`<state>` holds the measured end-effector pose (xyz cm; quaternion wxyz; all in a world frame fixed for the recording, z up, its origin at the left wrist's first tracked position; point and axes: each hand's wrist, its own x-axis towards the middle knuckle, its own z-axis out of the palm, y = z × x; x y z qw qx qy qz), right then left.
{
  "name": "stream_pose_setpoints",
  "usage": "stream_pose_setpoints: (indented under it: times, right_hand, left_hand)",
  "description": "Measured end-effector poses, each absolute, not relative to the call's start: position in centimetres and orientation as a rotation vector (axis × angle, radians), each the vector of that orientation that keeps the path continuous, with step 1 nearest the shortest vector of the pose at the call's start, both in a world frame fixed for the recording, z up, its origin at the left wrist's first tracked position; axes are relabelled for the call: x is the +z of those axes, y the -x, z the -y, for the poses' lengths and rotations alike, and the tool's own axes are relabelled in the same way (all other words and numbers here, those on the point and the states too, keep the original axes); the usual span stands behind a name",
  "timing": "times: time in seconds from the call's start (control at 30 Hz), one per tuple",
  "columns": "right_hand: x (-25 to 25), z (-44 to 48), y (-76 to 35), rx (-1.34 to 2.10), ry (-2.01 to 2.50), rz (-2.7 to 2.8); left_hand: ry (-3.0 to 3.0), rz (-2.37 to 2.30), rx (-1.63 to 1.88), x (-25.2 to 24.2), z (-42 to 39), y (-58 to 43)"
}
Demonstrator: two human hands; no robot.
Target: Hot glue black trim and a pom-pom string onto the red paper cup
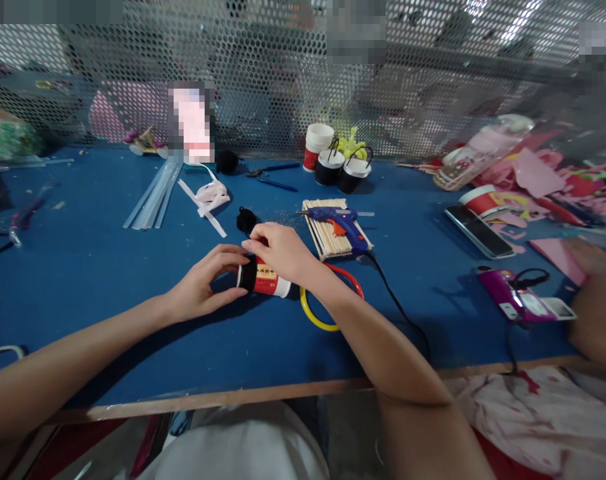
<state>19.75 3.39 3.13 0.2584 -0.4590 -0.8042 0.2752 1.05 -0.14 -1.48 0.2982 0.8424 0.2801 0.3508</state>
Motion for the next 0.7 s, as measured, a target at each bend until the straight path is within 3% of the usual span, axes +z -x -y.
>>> stream_pose_setpoints:
  times: [0.47,0.7]
  right_hand:
    - [3.6,-3.1,-19.7,0.952,1.112,2.08]
    - [4.3,-3.3,-20.2,0.638,1.353,2.09]
  left_hand:
    - [-2.529,-0.66,0.783,-0.8,0.7,-1.2]
    - [-2.46,-0.721,0.759,-0.7,0.8,-1.1]
